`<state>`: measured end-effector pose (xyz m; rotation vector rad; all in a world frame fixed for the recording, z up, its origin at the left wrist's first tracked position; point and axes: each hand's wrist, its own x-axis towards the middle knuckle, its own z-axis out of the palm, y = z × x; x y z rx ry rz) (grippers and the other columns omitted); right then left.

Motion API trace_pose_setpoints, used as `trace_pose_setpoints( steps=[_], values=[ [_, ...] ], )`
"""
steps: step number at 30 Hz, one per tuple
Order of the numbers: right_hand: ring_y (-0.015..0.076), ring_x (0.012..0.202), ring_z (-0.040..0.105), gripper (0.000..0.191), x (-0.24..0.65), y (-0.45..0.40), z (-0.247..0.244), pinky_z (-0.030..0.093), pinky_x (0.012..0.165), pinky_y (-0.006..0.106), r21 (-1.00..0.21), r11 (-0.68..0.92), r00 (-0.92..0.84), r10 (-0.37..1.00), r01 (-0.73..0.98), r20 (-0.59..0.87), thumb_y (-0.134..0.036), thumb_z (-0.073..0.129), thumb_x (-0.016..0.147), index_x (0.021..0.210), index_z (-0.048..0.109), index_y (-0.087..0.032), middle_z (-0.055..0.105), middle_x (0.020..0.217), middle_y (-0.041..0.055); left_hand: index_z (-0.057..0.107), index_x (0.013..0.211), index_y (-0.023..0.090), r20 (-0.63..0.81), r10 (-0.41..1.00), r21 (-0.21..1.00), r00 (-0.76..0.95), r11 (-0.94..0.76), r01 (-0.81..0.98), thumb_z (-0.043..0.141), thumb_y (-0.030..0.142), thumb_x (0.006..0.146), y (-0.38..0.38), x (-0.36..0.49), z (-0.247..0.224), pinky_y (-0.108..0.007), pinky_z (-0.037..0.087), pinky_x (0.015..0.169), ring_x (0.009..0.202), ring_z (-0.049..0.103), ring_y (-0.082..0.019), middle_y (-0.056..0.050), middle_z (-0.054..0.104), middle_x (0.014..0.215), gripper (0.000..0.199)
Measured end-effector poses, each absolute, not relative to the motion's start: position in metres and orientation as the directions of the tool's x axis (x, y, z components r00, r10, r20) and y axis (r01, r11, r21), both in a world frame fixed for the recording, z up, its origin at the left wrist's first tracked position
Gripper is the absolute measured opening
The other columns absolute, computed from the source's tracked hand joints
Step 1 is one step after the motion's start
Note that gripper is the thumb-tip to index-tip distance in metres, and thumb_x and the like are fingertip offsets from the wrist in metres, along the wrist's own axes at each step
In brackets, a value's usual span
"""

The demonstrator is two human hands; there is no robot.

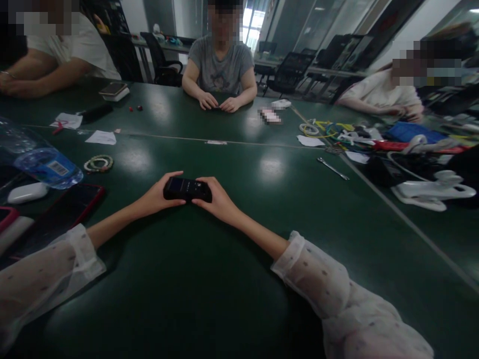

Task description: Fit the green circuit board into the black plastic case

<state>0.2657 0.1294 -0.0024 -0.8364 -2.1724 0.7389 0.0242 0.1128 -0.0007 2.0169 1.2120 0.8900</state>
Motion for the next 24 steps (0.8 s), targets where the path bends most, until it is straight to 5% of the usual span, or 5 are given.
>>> trace_pose_setpoints(
  steps=[17, 24],
  values=[
    [0.0278, 0.110, 0.055, 0.052, 0.262, 0.128, -0.005, 0.046, 0.094, 0.051, -0.556, 0.712, -0.570, 0.691, 0.429, 0.445, -0.034, 0.067, 0.082, 0.127, 0.045, -0.021, 0.055, 0.118, 0.0115, 0.040, 0.135, 0.019, 0.304, 0.881, 0.764, 0.363, -0.453, 0.460, 0.077, 0.043, 0.069, 0.114, 0.023, -0.004, -0.047, 0.039, 0.104, 0.124, 0.050, -0.029, -0.015, 0.050, 0.136, 0.078],
    [0.0276, 0.112, 0.055, 0.053, 0.268, 0.116, -0.002, 0.046, 0.095, 0.052, -0.527, 0.716, -0.582, 0.689, 0.457, 0.432, -0.036, 0.067, 0.081, 0.128, 0.045, -0.022, 0.056, 0.120, 0.0116, 0.041, 0.134, 0.023, 0.277, 0.859, 0.738, 0.430, -0.477, 0.477, 0.077, 0.042, 0.069, 0.109, 0.019, -0.002, -0.052, 0.037, 0.103, 0.124, 0.049, -0.031, -0.014, 0.050, 0.135, 0.077]
  ],
)
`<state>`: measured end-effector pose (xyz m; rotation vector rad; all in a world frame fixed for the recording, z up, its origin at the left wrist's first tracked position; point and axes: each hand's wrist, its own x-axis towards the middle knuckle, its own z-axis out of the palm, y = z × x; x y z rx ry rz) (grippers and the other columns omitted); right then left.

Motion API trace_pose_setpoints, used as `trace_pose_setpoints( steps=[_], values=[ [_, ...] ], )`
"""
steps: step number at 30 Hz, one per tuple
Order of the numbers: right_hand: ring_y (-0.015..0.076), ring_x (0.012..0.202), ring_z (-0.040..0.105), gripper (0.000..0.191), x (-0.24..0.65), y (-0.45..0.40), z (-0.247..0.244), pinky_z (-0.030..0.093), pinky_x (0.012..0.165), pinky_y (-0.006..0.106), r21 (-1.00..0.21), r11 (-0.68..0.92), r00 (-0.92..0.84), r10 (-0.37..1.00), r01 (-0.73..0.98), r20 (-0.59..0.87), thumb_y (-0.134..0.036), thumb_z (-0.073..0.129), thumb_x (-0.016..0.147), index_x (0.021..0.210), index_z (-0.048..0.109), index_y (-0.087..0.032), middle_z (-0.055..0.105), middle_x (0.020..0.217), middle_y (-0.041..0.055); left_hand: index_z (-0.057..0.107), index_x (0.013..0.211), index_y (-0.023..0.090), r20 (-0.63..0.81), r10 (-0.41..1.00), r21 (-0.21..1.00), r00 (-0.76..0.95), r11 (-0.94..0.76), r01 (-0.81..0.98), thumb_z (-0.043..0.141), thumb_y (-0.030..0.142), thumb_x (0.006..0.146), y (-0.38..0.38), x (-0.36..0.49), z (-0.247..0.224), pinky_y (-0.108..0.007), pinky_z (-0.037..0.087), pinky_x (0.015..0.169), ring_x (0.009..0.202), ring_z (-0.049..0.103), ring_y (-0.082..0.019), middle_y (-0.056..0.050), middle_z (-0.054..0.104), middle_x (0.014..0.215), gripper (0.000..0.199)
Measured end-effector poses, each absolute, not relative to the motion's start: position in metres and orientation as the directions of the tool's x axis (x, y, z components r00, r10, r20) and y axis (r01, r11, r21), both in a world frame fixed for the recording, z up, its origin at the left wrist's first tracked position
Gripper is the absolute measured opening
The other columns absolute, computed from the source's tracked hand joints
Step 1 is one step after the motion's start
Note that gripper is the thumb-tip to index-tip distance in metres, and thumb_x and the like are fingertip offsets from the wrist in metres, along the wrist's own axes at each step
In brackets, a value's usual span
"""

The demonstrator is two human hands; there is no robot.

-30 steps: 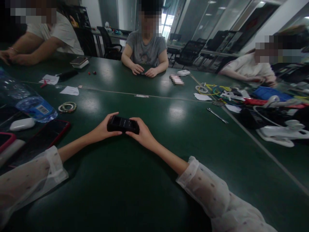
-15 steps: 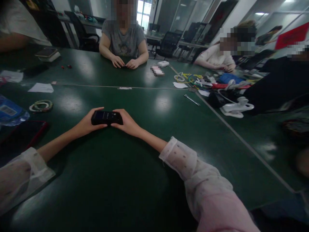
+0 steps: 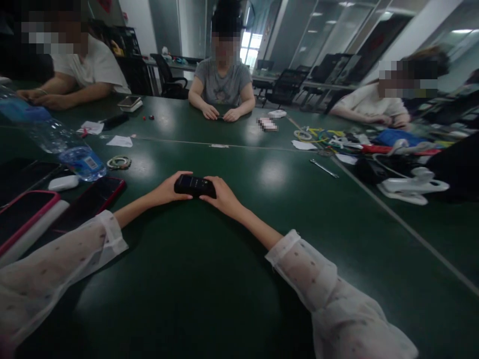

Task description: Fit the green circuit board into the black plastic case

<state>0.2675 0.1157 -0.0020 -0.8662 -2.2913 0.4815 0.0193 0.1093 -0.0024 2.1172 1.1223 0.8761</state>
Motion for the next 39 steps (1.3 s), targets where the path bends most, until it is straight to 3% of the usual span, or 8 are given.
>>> trace_pose_setpoints(
  steps=[9, 21, 31, 39],
  values=[
    [0.0248, 0.112, 0.055, 0.055, 0.268, 0.086, 0.000, 0.047, 0.095, 0.046, -0.523, 0.731, -0.586, 0.674, 0.439, 0.451, -0.037, 0.066, 0.082, 0.129, 0.044, -0.020, 0.057, 0.122, 0.0118, 0.044, 0.132, 0.024, 0.230, 0.855, 0.696, 0.465, -0.479, 0.535, 0.075, 0.042, 0.069, 0.088, 0.013, -0.002, -0.054, 0.041, 0.099, 0.117, 0.053, -0.030, -0.012, 0.054, 0.129, 0.071],
    [0.0286, 0.115, 0.055, 0.055, 0.263, 0.051, -0.007, 0.044, 0.097, 0.052, -0.500, 0.743, -0.563, 0.667, 0.446, 0.488, -0.039, 0.067, 0.080, 0.127, 0.045, -0.020, 0.057, 0.123, 0.0141, 0.053, 0.120, 0.016, 0.264, 0.842, 0.705, 0.470, -0.501, 0.502, 0.079, 0.043, 0.063, 0.056, 0.014, 0.000, -0.045, 0.046, 0.094, 0.106, 0.060, -0.026, -0.011, 0.062, 0.116, 0.069],
    [0.0270, 0.114, 0.055, 0.055, 0.260, 0.015, -0.005, 0.044, 0.098, 0.048, -0.484, 0.759, -0.569, 0.649, 0.436, 0.505, -0.037, 0.068, 0.080, 0.127, 0.046, -0.018, 0.057, 0.124, 0.0147, 0.057, 0.109, 0.013, 0.234, 0.853, 0.701, 0.466, -0.480, 0.527, 0.080, 0.044, 0.061, 0.015, 0.012, 0.007, -0.044, 0.049, 0.090, 0.100, 0.061, -0.027, -0.011, 0.064, 0.107, 0.062],
    [0.0255, 0.104, 0.060, 0.052, 0.263, 0.011, -0.001, 0.049, 0.090, 0.043, -0.524, 0.751, -0.564, 0.654, 0.403, 0.504, -0.039, 0.069, 0.078, 0.121, 0.050, -0.016, 0.061, 0.115, 0.0126, 0.051, 0.125, 0.015, 0.250, 0.841, 0.726, 0.479, -0.490, 0.482, 0.080, 0.039, 0.063, 0.005, 0.013, 0.010, -0.045, 0.043, 0.100, 0.113, 0.057, -0.027, -0.012, 0.060, 0.123, 0.073]
  ],
)
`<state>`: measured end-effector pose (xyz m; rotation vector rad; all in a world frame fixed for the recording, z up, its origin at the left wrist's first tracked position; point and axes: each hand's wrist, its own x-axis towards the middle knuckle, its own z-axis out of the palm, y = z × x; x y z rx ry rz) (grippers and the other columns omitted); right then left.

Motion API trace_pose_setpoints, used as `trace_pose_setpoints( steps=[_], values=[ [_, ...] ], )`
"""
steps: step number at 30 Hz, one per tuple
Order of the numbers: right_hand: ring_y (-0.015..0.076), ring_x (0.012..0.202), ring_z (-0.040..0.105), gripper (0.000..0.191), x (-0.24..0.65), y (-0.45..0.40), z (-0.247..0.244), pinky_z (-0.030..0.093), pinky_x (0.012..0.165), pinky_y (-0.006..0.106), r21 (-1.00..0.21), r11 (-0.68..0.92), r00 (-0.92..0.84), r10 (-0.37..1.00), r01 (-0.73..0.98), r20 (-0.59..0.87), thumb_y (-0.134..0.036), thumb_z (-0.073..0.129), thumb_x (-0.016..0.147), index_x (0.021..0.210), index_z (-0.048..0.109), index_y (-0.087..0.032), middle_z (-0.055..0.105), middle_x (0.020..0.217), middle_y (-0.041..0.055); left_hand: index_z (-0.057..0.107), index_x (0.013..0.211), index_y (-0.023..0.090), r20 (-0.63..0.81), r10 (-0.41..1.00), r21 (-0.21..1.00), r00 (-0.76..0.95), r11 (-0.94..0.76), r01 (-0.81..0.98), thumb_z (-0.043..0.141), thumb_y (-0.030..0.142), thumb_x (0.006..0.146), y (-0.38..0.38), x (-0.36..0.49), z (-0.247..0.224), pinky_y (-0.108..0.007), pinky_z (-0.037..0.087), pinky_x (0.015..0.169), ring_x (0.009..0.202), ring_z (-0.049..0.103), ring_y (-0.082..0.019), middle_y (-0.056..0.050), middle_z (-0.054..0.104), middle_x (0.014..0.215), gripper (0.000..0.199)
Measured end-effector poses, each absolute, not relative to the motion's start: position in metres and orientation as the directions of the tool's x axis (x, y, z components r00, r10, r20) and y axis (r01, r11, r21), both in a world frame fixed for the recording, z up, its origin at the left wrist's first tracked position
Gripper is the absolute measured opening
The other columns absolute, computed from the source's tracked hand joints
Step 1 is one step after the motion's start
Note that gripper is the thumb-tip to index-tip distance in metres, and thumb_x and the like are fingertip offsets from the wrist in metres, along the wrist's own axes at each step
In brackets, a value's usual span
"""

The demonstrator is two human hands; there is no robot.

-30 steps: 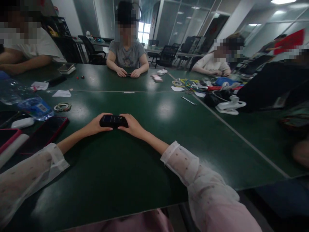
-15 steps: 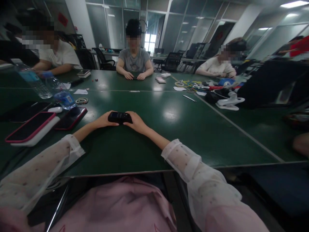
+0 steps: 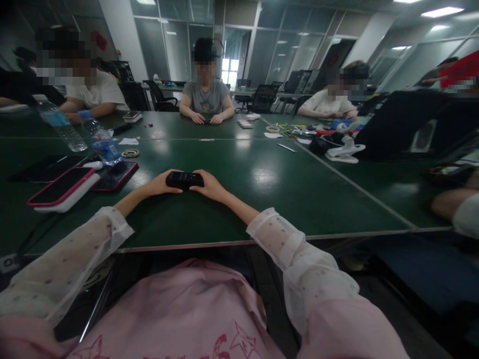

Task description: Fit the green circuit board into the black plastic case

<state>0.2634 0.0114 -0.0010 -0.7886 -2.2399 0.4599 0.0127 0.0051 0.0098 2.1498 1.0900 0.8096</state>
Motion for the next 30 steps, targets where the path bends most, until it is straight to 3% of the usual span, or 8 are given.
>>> trace_pose_setpoints(
  steps=[7, 12, 14, 19, 25, 30],
  values=[
    [0.0260, 0.103, 0.060, 0.054, 0.264, 0.018, -0.004, 0.048, 0.090, 0.043, -0.613, 0.709, -0.461, 0.699, 0.349, 0.547, -0.051, 0.066, 0.078, 0.118, 0.051, -0.019, 0.062, 0.112, 0.0105, 0.049, 0.125, 0.015, 0.218, 0.879, 0.790, 0.424, -0.414, 0.452, 0.082, 0.039, 0.061, 0.014, 0.010, -0.002, -0.046, 0.043, 0.101, 0.113, 0.058, -0.028, -0.012, 0.062, 0.120, 0.075],
    [0.0250, 0.101, 0.060, 0.057, 0.281, 0.048, 0.003, 0.048, 0.089, 0.041, -0.726, 0.595, -0.110, 0.794, 0.346, 0.598, -0.061, 0.058, 0.079, 0.118, 0.048, -0.019, 0.061, 0.111, 0.0112, 0.056, 0.119, 0.018, 0.236, 0.852, 0.740, 0.468, -0.470, 0.482, 0.079, 0.041, 0.065, 0.013, 0.010, 0.001, -0.042, 0.045, 0.098, 0.106, 0.061, -0.025, -0.008, 0.064, 0.116, 0.063],
    [0.0260, 0.102, 0.059, 0.059, 0.297, 0.063, 0.002, 0.047, 0.091, 0.042, -0.698, 0.570, 0.018, 0.769, 0.434, 0.639, -0.060, 0.059, 0.079, 0.119, 0.047, -0.018, 0.060, 0.113, 0.0131, 0.058, 0.116, 0.019, 0.235, 0.853, 0.716, 0.465, -0.476, 0.511, 0.078, 0.042, 0.066, 0.011, 0.010, 0.004, -0.042, 0.046, 0.095, 0.103, 0.062, -0.024, -0.007, 0.065, 0.112, 0.059],
    [0.0313, 0.107, 0.055, 0.053, 0.332, 0.087, -0.016, 0.043, 0.095, 0.048, -0.563, 0.459, 0.076, 0.725, 0.687, 0.684, -0.046, 0.062, 0.080, 0.118, 0.047, -0.012, 0.058, 0.115, 0.0186, 0.057, 0.119, 0.020, 0.244, 0.856, 0.711, 0.456, -0.478, 0.516, 0.076, 0.042, 0.069, 0.011, 0.008, 0.004, -0.042, 0.046, 0.095, 0.106, 0.061, -0.025, -0.007, 0.064, 0.116, 0.058],
    [0.0345, 0.108, 0.055, 0.049, 0.339, 0.093, -0.028, 0.043, 0.093, 0.054, -0.572, 0.230, 0.146, 0.832, 0.787, 0.535, -0.038, 0.064, 0.076, 0.116, 0.049, -0.013, 0.058, 0.114, 0.0192, 0.052, 0.125, 0.021, 0.286, 0.851, 0.705, 0.440, -0.498, 0.505, 0.075, 0.044, 0.069, 0.015, 0.007, -0.003, -0.044, 0.043, 0.100, 0.113, 0.059, -0.026, -0.009, 0.060, 0.123, 0.064],
    [0.0375, 0.114, 0.051, 0.066, 0.341, 0.099, -0.032, 0.041, 0.093, 0.055, -0.557, 0.151, 0.187, 0.843, 0.817, 0.504, -0.047, 0.065, 0.075, 0.126, 0.042, -0.011, 0.054, 0.121, 0.0225, 0.042, 0.136, 0.020, 0.276, 0.861, 0.721, 0.428, -0.480, 0.500, 0.072, 0.050, 0.072, 0.017, 0.007, -0.004, -0.043, 0.043, 0.102, 0.120, 0.054, -0.028, -0.012, 0.054, 0.133, 0.077]
  ],
)
